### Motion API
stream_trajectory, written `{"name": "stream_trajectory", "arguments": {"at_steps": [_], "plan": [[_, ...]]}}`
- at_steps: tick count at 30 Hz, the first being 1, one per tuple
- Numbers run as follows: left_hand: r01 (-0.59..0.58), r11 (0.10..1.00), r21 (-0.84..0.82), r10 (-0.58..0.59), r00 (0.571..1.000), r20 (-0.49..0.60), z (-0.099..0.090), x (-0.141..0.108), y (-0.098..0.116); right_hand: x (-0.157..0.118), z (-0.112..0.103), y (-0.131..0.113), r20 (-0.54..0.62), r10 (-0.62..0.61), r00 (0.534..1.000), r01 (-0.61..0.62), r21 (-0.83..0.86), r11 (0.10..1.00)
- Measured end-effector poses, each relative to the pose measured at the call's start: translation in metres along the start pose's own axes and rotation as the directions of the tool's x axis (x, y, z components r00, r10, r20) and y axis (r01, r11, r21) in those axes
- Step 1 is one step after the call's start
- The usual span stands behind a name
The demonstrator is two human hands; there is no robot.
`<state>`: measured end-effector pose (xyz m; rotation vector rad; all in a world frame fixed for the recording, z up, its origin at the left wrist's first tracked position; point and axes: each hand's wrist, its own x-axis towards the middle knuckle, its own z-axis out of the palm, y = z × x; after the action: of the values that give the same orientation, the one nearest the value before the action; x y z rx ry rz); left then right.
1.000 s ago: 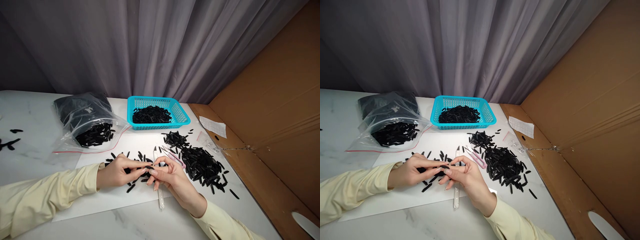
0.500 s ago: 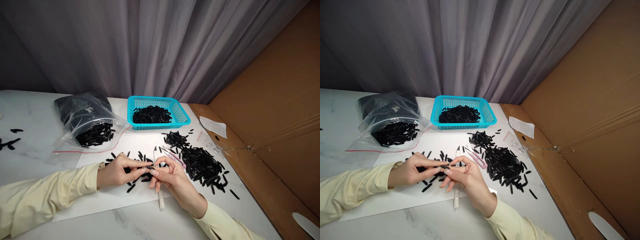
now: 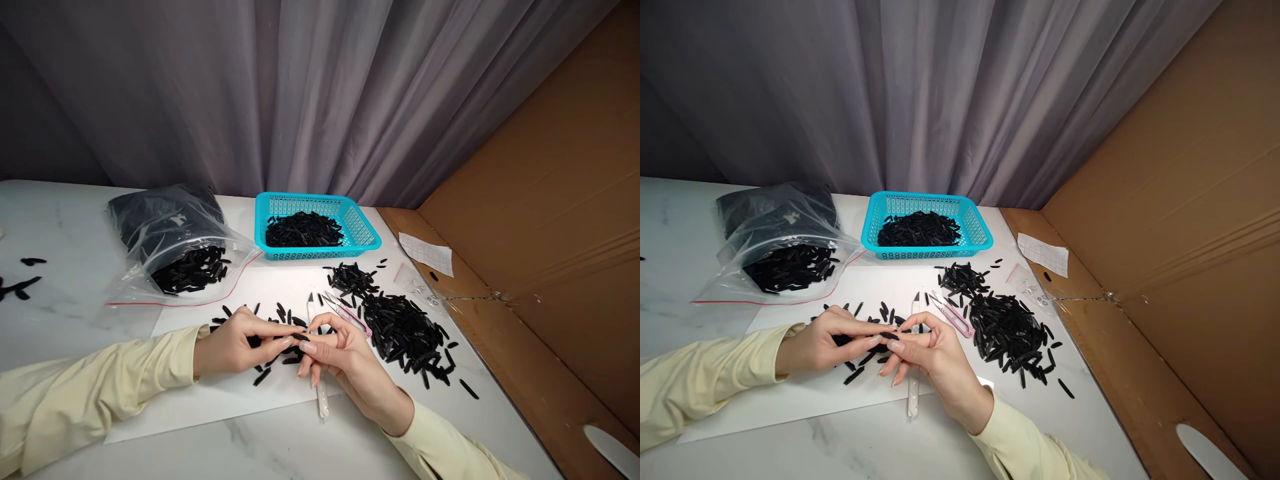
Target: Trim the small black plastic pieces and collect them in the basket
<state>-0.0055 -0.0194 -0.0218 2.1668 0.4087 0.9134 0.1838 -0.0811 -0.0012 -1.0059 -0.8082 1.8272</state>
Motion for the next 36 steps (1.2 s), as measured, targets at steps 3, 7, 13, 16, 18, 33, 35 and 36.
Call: {"name": "stream_trajectory", "arguments": {"at_steps": [3,7,13,16,18,33,35,36], "plan": [[-0.01,1.0,0.0,0.01,1.0,-0.012,0.0005,-0.0003,0.0001,0.0,0.001,-0.0009,0.007,-0.006,1.0,0.006,0.007,1.0],[-0.021,1.0,0.008,0.021,0.999,-0.048,0.0015,-0.0002,0.0008,-0.0004,0.0017,-0.0021,0.022,-0.006,1.0,0.006,0.008,1.0],[-0.019,0.999,0.035,0.021,0.998,-0.065,0.0015,0.0003,0.0016,0.0,0.0001,-0.0008,0.02,0.001,1.0,-0.001,-0.004,1.0],[-0.04,0.998,0.046,0.043,0.997,-0.071,0.0019,0.001,0.0019,0.0005,-0.0011,0.0008,0.02,-0.006,1.0,0.006,-0.014,1.0],[-0.049,0.998,0.041,0.052,0.996,-0.072,0.0022,0.0012,0.0017,0.0006,-0.0015,0.0013,0.018,-0.007,1.0,0.007,-0.016,1.0],[0.041,0.999,-0.008,-0.041,0.999,-0.008,0.0015,-0.0044,-0.0039,0.0002,0.0016,-0.0012,0.029,-0.012,1.0,0.013,-0.01,1.0],[0.043,0.999,-0.001,-0.043,0.999,-0.018,0.0024,-0.0049,-0.0046,0.0009,0.0017,-0.001,0.023,-0.011,1.0,0.011,-0.013,1.0],[0.045,0.999,0.001,-0.045,0.999,-0.018,0.0027,-0.0052,-0.005,0.0012,0.0017,-0.0007,0.02,-0.01,1.0,0.011,-0.013,1.0]]}}
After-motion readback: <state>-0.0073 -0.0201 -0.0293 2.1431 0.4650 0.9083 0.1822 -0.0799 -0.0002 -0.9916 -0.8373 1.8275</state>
